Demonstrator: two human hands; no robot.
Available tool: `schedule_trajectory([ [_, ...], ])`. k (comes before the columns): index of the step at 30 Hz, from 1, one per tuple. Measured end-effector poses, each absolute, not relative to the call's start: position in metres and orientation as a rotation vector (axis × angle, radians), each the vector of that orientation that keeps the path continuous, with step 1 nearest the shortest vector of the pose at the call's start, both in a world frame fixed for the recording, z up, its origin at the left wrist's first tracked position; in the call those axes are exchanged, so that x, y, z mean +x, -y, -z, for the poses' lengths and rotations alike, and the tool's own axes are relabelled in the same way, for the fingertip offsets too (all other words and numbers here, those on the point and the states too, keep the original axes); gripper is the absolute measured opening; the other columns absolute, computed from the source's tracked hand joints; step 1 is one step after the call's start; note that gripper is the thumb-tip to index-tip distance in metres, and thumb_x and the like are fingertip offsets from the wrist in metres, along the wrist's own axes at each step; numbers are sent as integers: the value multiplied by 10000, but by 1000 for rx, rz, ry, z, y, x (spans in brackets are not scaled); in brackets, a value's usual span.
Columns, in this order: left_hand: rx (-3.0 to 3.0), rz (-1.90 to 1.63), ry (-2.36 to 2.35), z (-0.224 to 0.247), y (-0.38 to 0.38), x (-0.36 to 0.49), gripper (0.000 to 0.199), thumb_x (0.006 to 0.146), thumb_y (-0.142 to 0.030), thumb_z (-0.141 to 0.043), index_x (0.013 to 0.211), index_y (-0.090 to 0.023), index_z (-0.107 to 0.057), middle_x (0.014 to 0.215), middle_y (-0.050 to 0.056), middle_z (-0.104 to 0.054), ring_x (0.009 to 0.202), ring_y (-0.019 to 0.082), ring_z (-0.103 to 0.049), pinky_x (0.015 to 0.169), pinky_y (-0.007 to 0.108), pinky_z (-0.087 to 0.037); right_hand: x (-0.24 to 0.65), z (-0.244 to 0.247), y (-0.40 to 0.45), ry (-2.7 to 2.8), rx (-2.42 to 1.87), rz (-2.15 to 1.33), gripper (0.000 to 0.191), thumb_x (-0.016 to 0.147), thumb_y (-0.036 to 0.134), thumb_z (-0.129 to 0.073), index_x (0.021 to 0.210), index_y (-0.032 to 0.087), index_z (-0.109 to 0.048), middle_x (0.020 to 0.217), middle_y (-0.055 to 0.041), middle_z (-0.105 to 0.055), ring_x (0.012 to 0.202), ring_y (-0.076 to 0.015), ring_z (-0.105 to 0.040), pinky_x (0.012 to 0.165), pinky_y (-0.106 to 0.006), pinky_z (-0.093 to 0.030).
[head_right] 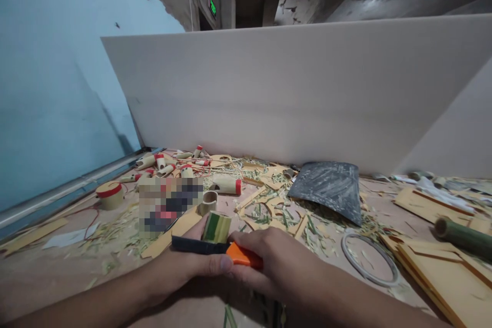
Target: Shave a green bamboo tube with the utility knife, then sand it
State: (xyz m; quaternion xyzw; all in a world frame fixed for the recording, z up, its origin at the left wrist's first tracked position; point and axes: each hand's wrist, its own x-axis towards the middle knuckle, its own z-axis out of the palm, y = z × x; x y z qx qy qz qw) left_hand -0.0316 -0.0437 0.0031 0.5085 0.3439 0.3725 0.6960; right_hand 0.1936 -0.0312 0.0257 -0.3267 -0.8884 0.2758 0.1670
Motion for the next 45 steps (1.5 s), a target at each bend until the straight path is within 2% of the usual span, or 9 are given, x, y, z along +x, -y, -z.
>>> schedule_trajectory([
  [5,1140,-801,-775,-2,44,-33,610,772,-300,-935,1318,-196,-685,1312,122,-753,1223,326,-697,1083,467,-509,193,-23,32,2520,-915,-731,309,1066,473,-560,924,214,-650,775,18,-625,649,-128,-491,595,-248,-387],
  [10,1189,-808,-740,-5,48,-29,486,804,-378,-918,1210,-178,-741,1251,123,-777,1193,334,-707,1034,442,-536,193,-21,33,2563,-1006,-642,282,1056,464,-569,1007,217,-696,825,-20,-713,665,-150,-580,613,-252,-426],
  [17,1211,-864,-779,-11,44,-26,545,758,-354,-947,1221,-178,-719,1211,128,-773,1142,305,-699,966,408,-537,194,-5,28,2585,-1150,-231,289,983,379,-682,1235,255,-746,915,-78,-817,716,-230,-763,599,-260,-454],
  [22,1208,-888,-835,-10,45,-24,461,728,-375,-947,1073,-164,-727,1101,95,-763,992,253,-683,835,335,-526,196,12,28,2559,-1115,74,472,971,412,-687,1420,266,-683,914,-76,-831,654,-259,-788,543,-276,-467],
  [26,1206,-811,-1022,-4,43,-22,460,792,-508,-869,1069,-181,-702,896,28,-711,722,153,-592,637,256,-441,197,11,21,2511,-1177,162,501,977,376,-668,1462,256,-639,1002,-91,-838,680,-263,-799,556,-289,-473],
  [30,1286,-902,-1095,1,42,-19,500,864,-602,-773,1104,-194,-612,744,-40,-583,601,120,-503,568,240,-401,210,-11,-6,2320,-1438,177,276,1048,390,-559,1196,204,-700,901,-107,-814,688,-269,-759,567,-295,-409],
  [33,1255,-916,-1058,2,40,-20,563,849,-623,-777,1145,-199,-556,757,-46,-569,623,132,-527,569,245,-431,219,-26,-20,2261,-1472,199,335,1088,476,-475,954,215,-636,781,-88,-740,633,-260,-685,560,-303,-346],
  [40,1269,-870,-922,2,32,-30,659,712,-549,-929,1148,-191,-587,898,4,-662,744,142,-588,693,260,-475,206,-54,5,2404,-1265,-121,375,1092,491,-425,819,250,-515,701,12,-589,606,-168,-540,586,-277,-353],
  [45,1249,-839,-820,2,29,-33,766,615,-563,-984,1199,-184,-664,1029,56,-727,927,221,-651,851,330,-508,204,-64,19,2571,-1172,-337,327,1082,451,-470,833,242,-507,726,19,-564,618,-155,-479,588,-283,-327],
])
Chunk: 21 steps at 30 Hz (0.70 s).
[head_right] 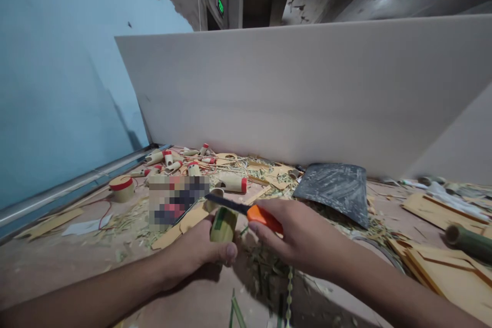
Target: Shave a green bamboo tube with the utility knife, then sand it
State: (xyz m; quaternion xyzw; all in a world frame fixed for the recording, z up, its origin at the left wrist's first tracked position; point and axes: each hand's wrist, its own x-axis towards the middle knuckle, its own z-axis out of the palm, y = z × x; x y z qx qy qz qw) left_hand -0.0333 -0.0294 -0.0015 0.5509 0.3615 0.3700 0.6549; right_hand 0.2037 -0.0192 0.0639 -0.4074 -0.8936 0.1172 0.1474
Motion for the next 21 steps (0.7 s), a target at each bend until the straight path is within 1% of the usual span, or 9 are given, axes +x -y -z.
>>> schedule_trajectory([
  [3,1268,-816,-820,0,31,-33,697,627,-591,-969,1134,-177,-730,1040,71,-751,1019,262,-657,911,350,-496,202,-55,22,2669,-1124,-412,299,1077,439,-496,881,225,-566,777,-10,-615,652,-165,-501,614,-295,-344],
  [5,1248,-820,-812,1,33,-32,649,633,-584,-968,1086,-174,-749,1038,75,-757,1030,266,-658,908,344,-495,200,-48,24,2667,-1082,-508,268,1078,417,-506,931,215,-605,815,-27,-656,673,-168,-536,625,-293,-367],
  [9,1159,-849,-791,2,38,-32,692,620,-479,-999,1186,-201,-714,1080,79,-748,998,258,-674,836,331,-521,194,-41,32,2649,-1017,-644,200,1068,366,-539,993,220,-654,869,-35,-717,725,-174,-624,644,-276,-413],
  [11,1173,-858,-782,0,39,-31,667,658,-429,-987,1215,-208,-695,1112,86,-746,1030,264,-679,845,331,-529,192,-38,36,2647,-1019,-618,204,1063,371,-547,994,223,-670,868,-39,-733,727,-181,-653,638,-274,-424],
  [14,1260,-911,-793,-3,40,-30,582,708,-439,-957,1165,-192,-695,1169,107,-739,1081,273,-669,884,339,-527,191,-30,40,2637,-1088,-420,199,1036,368,-575,1087,228,-706,904,-64,-769,743,-213,-711,631,-281,-440],
  [16,1320,-888,-876,-2,40,-27,537,750,-528,-907,1092,-174,-692,1043,90,-739,902,223,-667,766,304,-519,192,-23,37,2606,-1158,-227,246,1016,366,-594,1194,241,-708,952,-84,-794,753,-235,-743,624,-283,-443],
  [18,1341,-848,-1020,2,40,-23,540,820,-638,-803,1053,-172,-663,826,24,-674,646,145,-565,585,257,-443,196,-17,29,2528,-1295,-44,314,1018,361,-580,1292,245,-679,1002,-108,-810,758,-255,-761,608,-287,-432],
  [19,1331,-853,-1092,5,40,-22,551,858,-682,-738,1067,-182,-637,750,-12,-620,568,124,-504,523,243,-392,198,-17,23,2472,-1381,32,327,1028,359,-558,1308,231,-668,1008,-126,-811,750,-266,-762,595,-292,-418],
  [21,1343,-900,-1115,8,41,-19,532,888,-660,-720,1120,-200,-585,738,-42,-574,563,116,-496,505,227,-374,204,-19,9,2362,-1546,122,306,1061,364,-492,1231,186,-674,927,-148,-799,680,-281,-742,561,-304,-370],
])
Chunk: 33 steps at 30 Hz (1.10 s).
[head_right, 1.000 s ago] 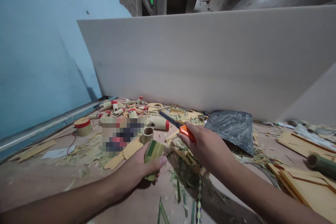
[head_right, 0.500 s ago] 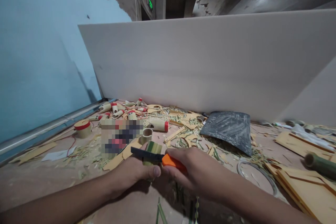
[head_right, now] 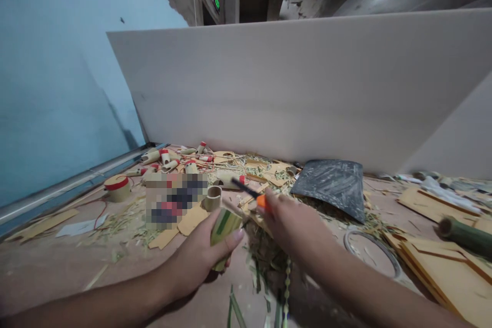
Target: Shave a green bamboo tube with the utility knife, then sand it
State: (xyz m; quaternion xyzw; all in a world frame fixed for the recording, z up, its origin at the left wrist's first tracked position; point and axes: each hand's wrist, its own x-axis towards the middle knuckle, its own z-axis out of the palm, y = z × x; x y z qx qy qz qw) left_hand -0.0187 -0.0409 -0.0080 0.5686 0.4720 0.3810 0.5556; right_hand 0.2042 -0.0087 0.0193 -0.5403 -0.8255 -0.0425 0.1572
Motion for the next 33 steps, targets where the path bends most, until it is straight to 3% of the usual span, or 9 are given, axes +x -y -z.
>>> schedule_trajectory([
  [4,1299,-884,-1046,5,39,-21,566,866,-638,-756,1162,-202,-550,793,-30,-599,647,127,-544,566,226,-419,212,-37,-5,2333,-1520,89,338,1096,457,-422,983,221,-636,810,-81,-747,626,-232,-667,574,-303,-364],
  [10,1117,-876,-986,3,31,-29,741,724,-660,-867,1206,-178,-574,988,63,-718,859,193,-671,788,301,-510,207,-50,14,2514,-1202,-236,314,1094,451,-449,950,233,-623,743,-16,-676,627,-176,-595,606,-275,-397],
  [14,1143,-872,-999,3,31,-30,800,676,-690,-899,1212,-178,-597,969,65,-726,863,213,-675,792,323,-508,205,-44,17,2568,-1125,-344,289,1091,418,-482,936,216,-618,828,-45,-696,690,-175,-591,654,-281,-402],
  [19,1202,-866,-861,0,35,-28,646,658,-584,-955,1094,-171,-715,1084,91,-750,1040,273,-672,889,355,-501,199,-45,24,2646,-1066,-470,283,1084,411,-505,959,202,-648,808,-33,-677,673,-165,-553,627,-279,-384],
  [25,1238,-911,-789,-2,39,-28,488,731,-429,-947,1090,-192,-716,1185,78,-754,1090,250,-666,952,360,-503,192,-38,34,2663,-1053,-480,249,1064,397,-532,1035,210,-694,872,-60,-755,715,-195,-668,640,-281,-434],
  [27,1285,-885,-834,0,38,-27,440,773,-474,-910,1025,-178,-706,1093,67,-754,969,207,-668,870,318,-510,191,-30,31,2647,-1153,-312,259,1034,386,-569,1189,230,-707,958,-82,-788,766,-238,-730,650,-299,-446],
  [30,1333,-879,-1013,3,35,-23,499,846,-631,-791,978,-171,-648,794,2,-659,661,135,-558,614,253,-433,195,-25,18,2507,-1403,-15,401,1031,356,-543,1391,213,-646,1011,-132,-803,763,-292,-767,627,-321,-428],
  [33,1335,-925,-1062,4,32,-20,579,833,-693,-770,1050,-192,-578,733,-43,-583,610,124,-513,563,238,-390,203,-31,5,2366,-1515,91,408,1075,363,-446,1351,139,-647,982,-177,-793,733,-300,-749,609,-327,-402],
])
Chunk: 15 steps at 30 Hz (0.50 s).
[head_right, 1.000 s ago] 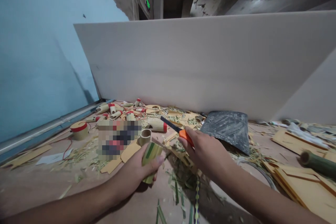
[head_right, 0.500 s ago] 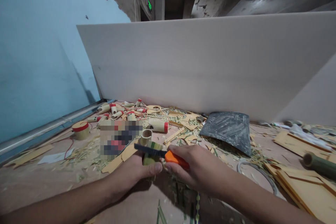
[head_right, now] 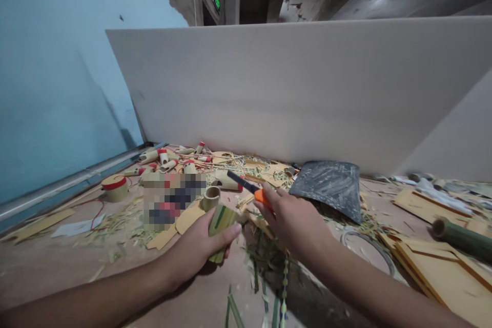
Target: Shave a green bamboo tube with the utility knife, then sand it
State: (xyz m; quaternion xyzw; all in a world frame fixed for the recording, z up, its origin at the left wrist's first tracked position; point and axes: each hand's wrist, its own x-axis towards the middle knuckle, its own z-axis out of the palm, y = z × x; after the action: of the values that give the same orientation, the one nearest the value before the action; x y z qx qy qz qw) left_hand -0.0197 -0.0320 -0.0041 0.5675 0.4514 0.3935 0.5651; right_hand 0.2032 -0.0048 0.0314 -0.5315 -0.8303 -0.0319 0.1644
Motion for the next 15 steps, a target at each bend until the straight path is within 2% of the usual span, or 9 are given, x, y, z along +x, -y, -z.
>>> schedule_trajectory([
  [5,1328,-860,-955,2,27,-28,806,647,-751,-886,1130,-181,-584,888,3,-644,754,149,-564,662,246,-431,211,-51,3,2425,-1327,-34,332,1086,469,-476,1069,210,-683,800,-45,-730,657,-190,-645,625,-279,-417],
  [8,1337,-808,-895,3,26,-34,820,647,-715,-911,1192,-171,-628,1010,58,-689,866,182,-590,752,269,-445,209,-54,9,2547,-1142,-216,325,1084,466,-507,931,216,-648,737,-6,-647,615,-156,-543,605,-270,-386],
  [15,1322,-855,-867,-1,27,-34,689,590,-741,-920,909,-163,-726,834,35,-658,793,187,-560,731,288,-445,202,-47,14,2584,-1057,-472,309,1081,424,-542,874,207,-617,715,37,-560,613,-128,-446,593,-263,-333],
])
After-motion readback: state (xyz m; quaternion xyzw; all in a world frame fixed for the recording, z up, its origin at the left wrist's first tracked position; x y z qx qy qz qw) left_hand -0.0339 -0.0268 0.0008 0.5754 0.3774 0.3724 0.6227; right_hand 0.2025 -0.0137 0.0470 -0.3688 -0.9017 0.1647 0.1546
